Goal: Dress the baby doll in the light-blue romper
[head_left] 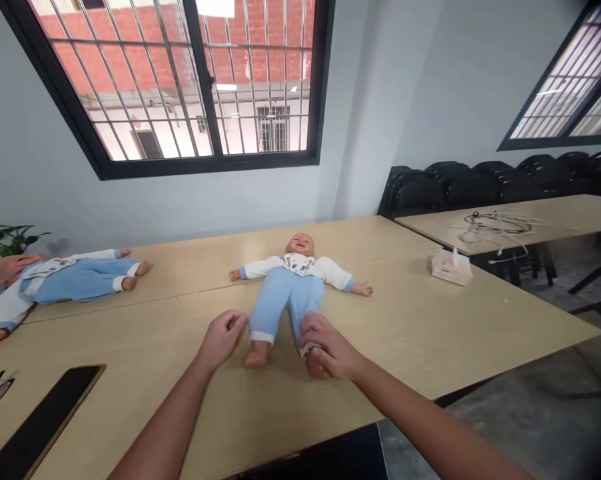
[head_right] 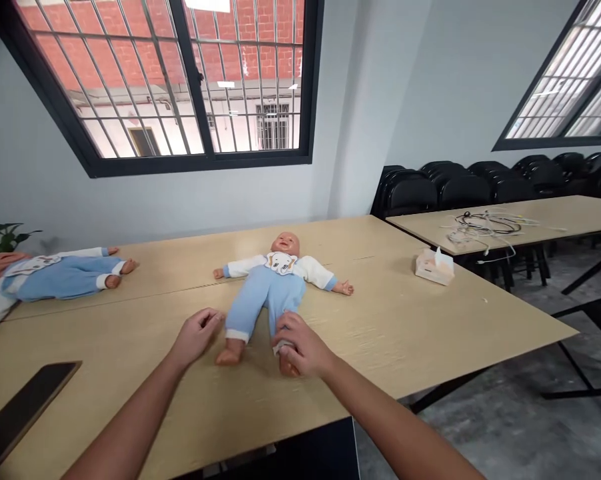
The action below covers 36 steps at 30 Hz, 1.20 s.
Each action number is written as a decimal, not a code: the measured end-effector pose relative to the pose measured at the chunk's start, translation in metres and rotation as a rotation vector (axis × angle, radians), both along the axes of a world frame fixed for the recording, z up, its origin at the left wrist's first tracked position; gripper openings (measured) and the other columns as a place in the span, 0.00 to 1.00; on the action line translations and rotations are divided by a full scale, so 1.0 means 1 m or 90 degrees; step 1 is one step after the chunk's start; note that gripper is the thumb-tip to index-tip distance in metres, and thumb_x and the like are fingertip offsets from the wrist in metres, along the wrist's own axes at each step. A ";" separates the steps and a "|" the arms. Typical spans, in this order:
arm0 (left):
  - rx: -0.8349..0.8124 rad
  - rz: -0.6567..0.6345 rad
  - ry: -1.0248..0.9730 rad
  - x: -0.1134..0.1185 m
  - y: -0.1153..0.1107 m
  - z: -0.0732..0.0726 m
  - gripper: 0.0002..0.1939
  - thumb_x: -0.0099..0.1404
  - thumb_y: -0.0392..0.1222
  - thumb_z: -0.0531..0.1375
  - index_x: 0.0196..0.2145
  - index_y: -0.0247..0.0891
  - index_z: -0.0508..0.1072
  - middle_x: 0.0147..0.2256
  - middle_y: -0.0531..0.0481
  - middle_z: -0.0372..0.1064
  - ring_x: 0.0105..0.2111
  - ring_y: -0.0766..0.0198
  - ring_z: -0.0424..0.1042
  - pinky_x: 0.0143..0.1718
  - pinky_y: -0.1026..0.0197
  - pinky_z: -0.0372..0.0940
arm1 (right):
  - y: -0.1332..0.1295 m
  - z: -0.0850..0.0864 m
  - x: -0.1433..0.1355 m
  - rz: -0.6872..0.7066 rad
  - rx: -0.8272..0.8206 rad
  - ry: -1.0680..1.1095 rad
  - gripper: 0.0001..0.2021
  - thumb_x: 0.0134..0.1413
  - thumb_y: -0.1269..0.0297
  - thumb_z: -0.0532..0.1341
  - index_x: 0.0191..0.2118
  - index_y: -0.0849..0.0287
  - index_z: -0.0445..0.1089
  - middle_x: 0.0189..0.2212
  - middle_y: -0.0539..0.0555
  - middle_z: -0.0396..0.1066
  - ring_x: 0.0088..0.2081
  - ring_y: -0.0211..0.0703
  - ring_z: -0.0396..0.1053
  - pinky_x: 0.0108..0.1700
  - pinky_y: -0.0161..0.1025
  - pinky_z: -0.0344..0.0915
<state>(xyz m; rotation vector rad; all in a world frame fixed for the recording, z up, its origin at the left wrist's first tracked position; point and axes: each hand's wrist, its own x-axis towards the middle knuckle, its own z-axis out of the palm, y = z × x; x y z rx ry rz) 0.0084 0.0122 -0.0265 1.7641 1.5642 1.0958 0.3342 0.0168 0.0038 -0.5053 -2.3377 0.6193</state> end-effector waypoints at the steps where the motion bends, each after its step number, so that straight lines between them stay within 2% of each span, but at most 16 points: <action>1: -0.009 -0.021 0.001 0.001 -0.001 0.000 0.23 0.70 0.60 0.54 0.37 0.38 0.76 0.32 0.50 0.73 0.33 0.59 0.67 0.36 0.59 0.62 | -0.009 0.001 0.003 0.014 -0.009 0.005 0.29 0.71 0.39 0.44 0.42 0.53 0.76 0.39 0.58 0.68 0.47 0.53 0.67 0.63 0.59 0.57; 8: -0.003 -0.132 0.052 0.013 -0.009 0.004 0.21 0.72 0.58 0.54 0.33 0.38 0.74 0.30 0.51 0.68 0.31 0.62 0.63 0.34 0.61 0.59 | -0.045 0.003 0.020 0.036 -0.046 0.037 0.27 0.69 0.39 0.48 0.42 0.51 0.77 0.39 0.58 0.70 0.49 0.54 0.68 0.65 0.59 0.56; 14: -0.005 -0.158 0.062 0.014 -0.011 0.006 0.21 0.71 0.58 0.55 0.33 0.38 0.73 0.31 0.51 0.68 0.31 0.62 0.63 0.34 0.61 0.60 | -0.050 0.003 0.025 0.018 -0.072 0.078 0.30 0.68 0.36 0.46 0.42 0.50 0.78 0.38 0.58 0.72 0.50 0.56 0.69 0.63 0.60 0.59; 17: -0.003 -0.157 0.054 0.014 -0.011 0.004 0.21 0.72 0.58 0.54 0.34 0.38 0.74 0.32 0.51 0.68 0.32 0.62 0.65 0.36 0.60 0.61 | -0.046 -0.003 0.026 -0.051 -0.080 0.129 0.29 0.69 0.37 0.45 0.43 0.50 0.77 0.41 0.59 0.74 0.51 0.57 0.69 0.60 0.59 0.62; 19: -0.014 -0.151 0.034 0.014 -0.011 0.003 0.21 0.73 0.58 0.54 0.38 0.37 0.75 0.34 0.49 0.70 0.33 0.61 0.66 0.38 0.59 0.63 | -0.043 -0.008 0.026 -0.141 -0.064 0.140 0.26 0.71 0.42 0.46 0.45 0.49 0.77 0.46 0.59 0.73 0.54 0.58 0.68 0.61 0.60 0.61; 22: -0.024 -0.124 -0.013 0.016 -0.013 0.001 0.27 0.72 0.60 0.56 0.57 0.36 0.70 0.50 0.41 0.71 0.43 0.57 0.71 0.47 0.55 0.68 | -0.036 -0.015 0.024 -0.270 -0.070 0.118 0.19 0.71 0.48 0.52 0.56 0.48 0.74 0.59 0.60 0.69 0.63 0.58 0.63 0.67 0.62 0.56; 24: -0.011 -0.127 -0.020 0.018 -0.014 0.001 0.35 0.70 0.60 0.59 0.68 0.39 0.61 0.62 0.37 0.63 0.53 0.53 0.70 0.56 0.51 0.66 | -0.033 -0.018 0.022 -0.301 -0.102 0.087 0.22 0.70 0.50 0.56 0.65 0.47 0.67 0.67 0.59 0.61 0.69 0.58 0.57 0.70 0.63 0.52; 26: -0.005 -0.151 0.006 0.021 -0.016 0.004 0.38 0.69 0.59 0.60 0.70 0.41 0.58 0.66 0.37 0.57 0.59 0.51 0.66 0.62 0.49 0.62 | -0.031 -0.020 0.020 -0.286 -0.133 0.047 0.27 0.69 0.51 0.58 0.70 0.46 0.61 0.71 0.59 0.56 0.72 0.58 0.52 0.72 0.64 0.50; 29: -0.036 -0.168 0.036 0.027 -0.020 0.007 0.36 0.70 0.58 0.60 0.69 0.41 0.60 0.64 0.38 0.61 0.56 0.51 0.68 0.61 0.49 0.63 | -0.030 -0.022 0.019 -0.249 -0.155 0.009 0.28 0.69 0.54 0.59 0.71 0.48 0.60 0.72 0.59 0.56 0.72 0.57 0.52 0.72 0.64 0.49; 33: -0.080 -0.152 0.028 0.036 -0.034 0.008 0.34 0.69 0.55 0.60 0.67 0.38 0.61 0.52 0.41 0.68 0.41 0.57 0.72 0.47 0.52 0.70 | -0.031 -0.021 0.021 -0.217 -0.161 0.008 0.27 0.66 0.59 0.60 0.69 0.49 0.63 0.70 0.60 0.59 0.71 0.57 0.56 0.72 0.62 0.52; 36: -0.083 -0.138 0.029 0.038 -0.050 0.004 0.33 0.68 0.55 0.61 0.64 0.37 0.63 0.44 0.46 0.68 0.38 0.58 0.70 0.43 0.53 0.70 | -0.033 -0.017 0.023 -0.186 -0.161 0.007 0.28 0.63 0.63 0.60 0.68 0.51 0.63 0.69 0.61 0.60 0.70 0.57 0.57 0.72 0.62 0.53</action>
